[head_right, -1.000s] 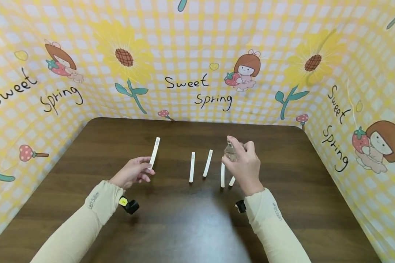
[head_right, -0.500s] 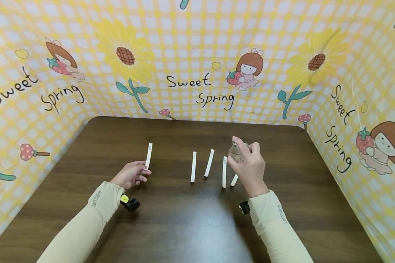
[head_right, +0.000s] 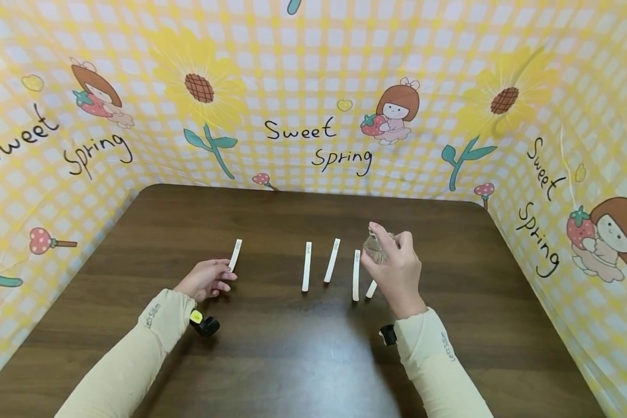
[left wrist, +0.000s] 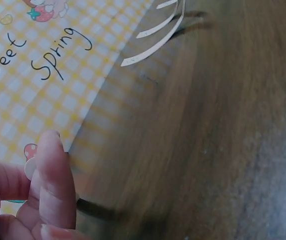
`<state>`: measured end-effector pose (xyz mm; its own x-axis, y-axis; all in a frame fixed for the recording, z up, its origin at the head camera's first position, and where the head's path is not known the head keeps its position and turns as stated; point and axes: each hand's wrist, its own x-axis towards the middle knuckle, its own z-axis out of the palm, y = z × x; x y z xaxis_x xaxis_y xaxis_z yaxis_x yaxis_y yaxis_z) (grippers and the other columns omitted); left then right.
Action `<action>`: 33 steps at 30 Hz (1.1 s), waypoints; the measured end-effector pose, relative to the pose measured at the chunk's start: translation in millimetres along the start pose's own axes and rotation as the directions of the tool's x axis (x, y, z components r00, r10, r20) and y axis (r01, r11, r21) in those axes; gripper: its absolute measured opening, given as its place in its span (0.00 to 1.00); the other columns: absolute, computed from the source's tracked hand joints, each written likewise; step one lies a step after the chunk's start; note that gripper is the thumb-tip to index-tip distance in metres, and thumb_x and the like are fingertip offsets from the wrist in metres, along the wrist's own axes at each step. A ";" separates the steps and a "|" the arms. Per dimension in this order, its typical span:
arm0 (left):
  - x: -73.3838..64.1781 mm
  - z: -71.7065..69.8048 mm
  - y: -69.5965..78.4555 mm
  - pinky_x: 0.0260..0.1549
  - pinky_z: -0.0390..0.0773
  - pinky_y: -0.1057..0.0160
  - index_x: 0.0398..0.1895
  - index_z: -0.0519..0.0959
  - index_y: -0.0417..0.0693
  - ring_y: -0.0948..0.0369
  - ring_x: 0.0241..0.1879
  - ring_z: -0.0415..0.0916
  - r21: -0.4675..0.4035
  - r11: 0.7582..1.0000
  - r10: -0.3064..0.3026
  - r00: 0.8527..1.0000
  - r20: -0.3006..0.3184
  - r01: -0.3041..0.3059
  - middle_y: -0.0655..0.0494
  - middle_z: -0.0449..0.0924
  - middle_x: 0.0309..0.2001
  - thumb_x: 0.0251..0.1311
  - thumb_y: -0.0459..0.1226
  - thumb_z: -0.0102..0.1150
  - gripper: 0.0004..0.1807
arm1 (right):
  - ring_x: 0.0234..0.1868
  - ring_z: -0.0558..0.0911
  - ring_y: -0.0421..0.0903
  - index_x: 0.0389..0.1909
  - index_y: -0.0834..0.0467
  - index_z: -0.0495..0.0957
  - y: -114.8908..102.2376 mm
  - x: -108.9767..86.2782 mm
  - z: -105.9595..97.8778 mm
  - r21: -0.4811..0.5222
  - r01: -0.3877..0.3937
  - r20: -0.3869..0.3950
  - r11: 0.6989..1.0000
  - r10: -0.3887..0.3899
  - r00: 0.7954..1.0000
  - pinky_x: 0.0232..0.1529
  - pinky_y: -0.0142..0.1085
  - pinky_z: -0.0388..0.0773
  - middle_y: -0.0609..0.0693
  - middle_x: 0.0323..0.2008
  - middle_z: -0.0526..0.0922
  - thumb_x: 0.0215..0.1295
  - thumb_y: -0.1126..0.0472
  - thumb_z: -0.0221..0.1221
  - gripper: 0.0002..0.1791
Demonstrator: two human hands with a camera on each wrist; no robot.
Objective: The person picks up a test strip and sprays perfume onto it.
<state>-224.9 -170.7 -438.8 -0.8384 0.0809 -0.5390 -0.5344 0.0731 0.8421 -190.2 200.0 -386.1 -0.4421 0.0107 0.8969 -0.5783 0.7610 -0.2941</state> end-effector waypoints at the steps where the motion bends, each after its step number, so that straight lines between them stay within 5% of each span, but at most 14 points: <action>1: 0.2 -0.1 -0.9 0.15 0.61 0.72 0.70 0.52 0.35 0.67 0.14 0.73 0.002 1.000 -0.002 1.000 -0.002 0.002 0.62 0.79 0.22 0.72 0.32 0.39 0.26 | 0.25 0.69 0.53 0.48 0.59 0.78 -0.1 -0.6 0.1 0.000 0.000 -0.002 1.000 0.000 1.000 0.17 0.49 0.71 0.62 0.28 0.66 0.39 0.69 0.63 0.27; 13: -2.0 -2.5 -6.3 0.13 0.64 0.73 0.68 0.52 0.35 0.68 0.14 0.74 0.026 1.000 -0.014 1.000 -0.021 0.015 0.62 0.78 0.21 0.70 0.31 0.41 0.25 | 0.22 0.72 0.52 0.48 0.58 0.78 -1.4 -3.0 1.5 0.004 0.006 0.014 1.000 -0.006 1.000 0.15 0.49 0.72 0.61 0.28 0.66 0.38 0.69 0.64 0.28; 21: -5.3 -4.2 -7.3 0.13 0.64 0.74 0.67 0.55 0.33 0.69 0.12 0.70 0.118 0.993 -0.012 0.999 -0.031 0.015 0.63 0.77 0.19 0.68 0.31 0.43 0.26 | 0.24 0.71 0.53 0.48 0.58 0.78 -0.9 -2.5 -1.0 0.001 0.011 0.017 1.000 -0.011 1.000 0.16 0.49 0.73 0.61 0.28 0.66 0.38 0.70 0.64 0.28; 33: -14.4 -4.7 -4.0 0.11 0.61 0.71 0.64 0.61 0.34 0.68 0.09 0.64 0.213 0.977 0.058 0.992 -0.111 -0.033 0.62 0.79 0.17 0.66 0.31 0.44 0.23 | 0.23 0.71 0.53 0.49 0.58 0.78 0.0 -1.4 -4.6 -0.002 0.010 0.011 1.000 -0.010 1.000 0.16 0.49 0.73 0.61 0.28 0.66 0.38 0.70 0.64 0.28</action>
<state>-211.2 -176.9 -434.3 -0.8746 -0.0260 -0.4842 -0.4713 0.2800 0.8363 -186.5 202.9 -385.8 -0.4438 -0.0038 0.8961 -0.5813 0.7623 -0.2846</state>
